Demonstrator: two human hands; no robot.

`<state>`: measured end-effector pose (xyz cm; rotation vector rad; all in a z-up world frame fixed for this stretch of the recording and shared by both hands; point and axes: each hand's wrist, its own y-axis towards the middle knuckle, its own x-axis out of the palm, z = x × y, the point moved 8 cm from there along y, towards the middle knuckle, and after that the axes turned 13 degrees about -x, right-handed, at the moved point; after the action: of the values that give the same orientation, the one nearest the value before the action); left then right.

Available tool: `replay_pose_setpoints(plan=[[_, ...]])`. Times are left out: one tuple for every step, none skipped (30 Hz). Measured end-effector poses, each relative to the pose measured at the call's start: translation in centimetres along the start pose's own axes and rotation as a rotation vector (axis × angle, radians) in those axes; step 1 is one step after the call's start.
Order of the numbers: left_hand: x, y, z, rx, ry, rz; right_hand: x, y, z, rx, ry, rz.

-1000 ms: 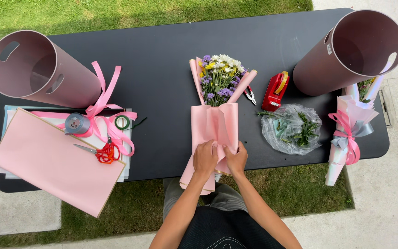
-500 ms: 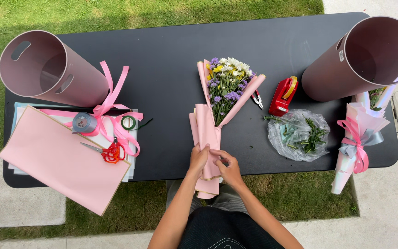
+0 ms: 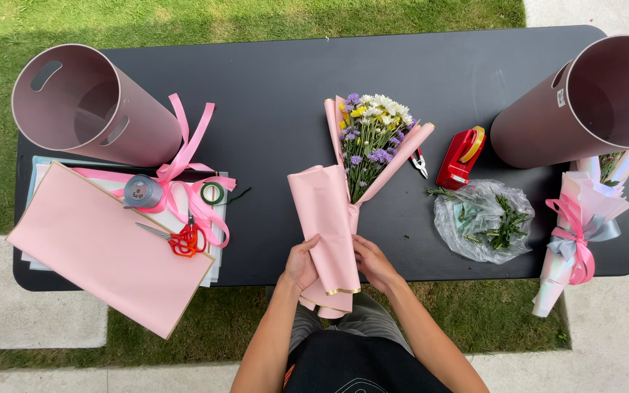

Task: The person folds and adjusts pink paper around a flower bouquet on a table and secures the base of the paper wrapping by hand.

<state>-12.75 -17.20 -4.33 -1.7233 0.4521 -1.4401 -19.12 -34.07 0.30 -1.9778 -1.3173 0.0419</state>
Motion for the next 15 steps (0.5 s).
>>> replay_pose_setpoints(plan=[[-0.2, 0.4, 0.2, 0.002, -0.001, 0.000, -0.3, 0.1, 0.2, 0.000, -0.001, -0.002], [-0.1, 0.7, 0.1, -0.018, 0.005, -0.031, 0.0, 0.0, 0.5, 0.021, 0.172, -0.049], [0.1, 1.0, 0.0, -0.038, 0.011, -0.063, 0.3, -0.1, 0.6, 0.042, 0.345, -0.097], [0.9, 0.5, 0.3, -0.040, 0.012, -0.063, 0.2, -0.1, 0.6, 0.041, 0.345, -0.095], [1.6, 0.1, 0.8, -0.009, 0.068, -0.038, -0.4, 0.1, 0.3, 0.009, 0.384, -0.042], [2.2, -0.4, 1.2, 0.020, 0.126, -0.012, -1.1, 0.2, 0.1, -0.023, 0.426, 0.013], [2.8, -0.8, 1.6, 0.018, 0.128, -0.012, -1.3, 0.5, -0.1, -0.024, 0.427, 0.015], [3.4, -1.2, 2.4, 0.063, 0.213, 0.009, -2.1, 0.8, -0.6, -0.063, 0.419, 0.066], [4.0, -1.6, 3.2, 0.109, 0.298, 0.030, -2.8, 1.1, -1.1, -0.103, 0.409, 0.117], [4.5, -1.3, 3.5, 0.101, 0.304, 0.028, -3.3, 1.7, -0.6, -0.106, 0.414, 0.126], [4.6, -1.1, 4.1, 0.119, 0.354, 0.079, -4.0, 2.3, -0.4, -0.137, 0.434, 0.166], [4.9, -0.9, 4.8, 0.136, 0.407, 0.130, -4.7, 2.9, -0.1, -0.170, 0.456, 0.208], [5.3, -0.6, 4.9, 0.126, 0.415, 0.128, -4.4, 3.1, -0.1, -0.174, 0.461, 0.219], [5.8, -0.3, 5.2, 0.136, 0.450, 0.151, -4.6, 3.3, -0.4, -0.210, 0.462, 0.268], [6.2, 0.0, 5.5, 0.145, 0.485, 0.173, -4.8, 3.5, -0.6, -0.246, 0.462, 0.317]])
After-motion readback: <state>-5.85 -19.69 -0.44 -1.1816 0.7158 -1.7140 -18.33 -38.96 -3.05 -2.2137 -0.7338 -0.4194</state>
